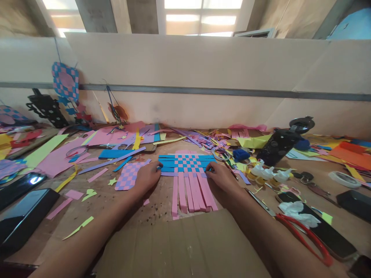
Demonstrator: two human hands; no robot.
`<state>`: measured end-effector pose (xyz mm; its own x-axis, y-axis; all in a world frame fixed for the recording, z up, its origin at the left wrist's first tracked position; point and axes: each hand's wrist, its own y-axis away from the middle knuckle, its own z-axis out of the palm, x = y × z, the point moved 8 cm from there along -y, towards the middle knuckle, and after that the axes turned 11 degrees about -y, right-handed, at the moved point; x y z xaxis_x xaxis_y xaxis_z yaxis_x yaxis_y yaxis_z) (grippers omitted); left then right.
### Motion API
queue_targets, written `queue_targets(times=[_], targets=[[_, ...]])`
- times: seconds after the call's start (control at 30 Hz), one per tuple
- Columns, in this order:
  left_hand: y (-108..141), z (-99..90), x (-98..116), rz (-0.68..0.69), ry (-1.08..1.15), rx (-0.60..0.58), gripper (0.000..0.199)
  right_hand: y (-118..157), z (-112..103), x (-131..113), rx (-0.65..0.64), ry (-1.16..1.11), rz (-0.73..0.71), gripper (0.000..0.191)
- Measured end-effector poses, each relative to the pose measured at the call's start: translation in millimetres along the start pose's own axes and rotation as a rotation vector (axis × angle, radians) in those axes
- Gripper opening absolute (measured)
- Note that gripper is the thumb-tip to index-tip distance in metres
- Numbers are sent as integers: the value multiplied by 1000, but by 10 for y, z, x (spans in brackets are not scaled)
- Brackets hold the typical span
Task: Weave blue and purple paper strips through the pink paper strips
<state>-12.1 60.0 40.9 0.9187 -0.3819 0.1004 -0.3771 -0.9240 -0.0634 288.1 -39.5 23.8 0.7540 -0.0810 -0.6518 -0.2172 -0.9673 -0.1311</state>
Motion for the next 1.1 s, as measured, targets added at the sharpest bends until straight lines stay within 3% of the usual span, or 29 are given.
queue_targets(times=[0.6,0.73,0.83,0.93,1.1], targets=[[52,6,25,53,-69,73,31,96,60,-21,168,44,-171,14],[116,-89,59,109,-105,177,30,116,14,-46,199,92,-213,17],[174,-186,112,169,-125,255,34,165,-137,-117,239,135,-256,21],[234,-240,231,285,-75,244,35,261,-263,-197,156,154,-249,27],[374,-190,506,511,17,45,40,511,-207,-402,-173,92,-216,36]])
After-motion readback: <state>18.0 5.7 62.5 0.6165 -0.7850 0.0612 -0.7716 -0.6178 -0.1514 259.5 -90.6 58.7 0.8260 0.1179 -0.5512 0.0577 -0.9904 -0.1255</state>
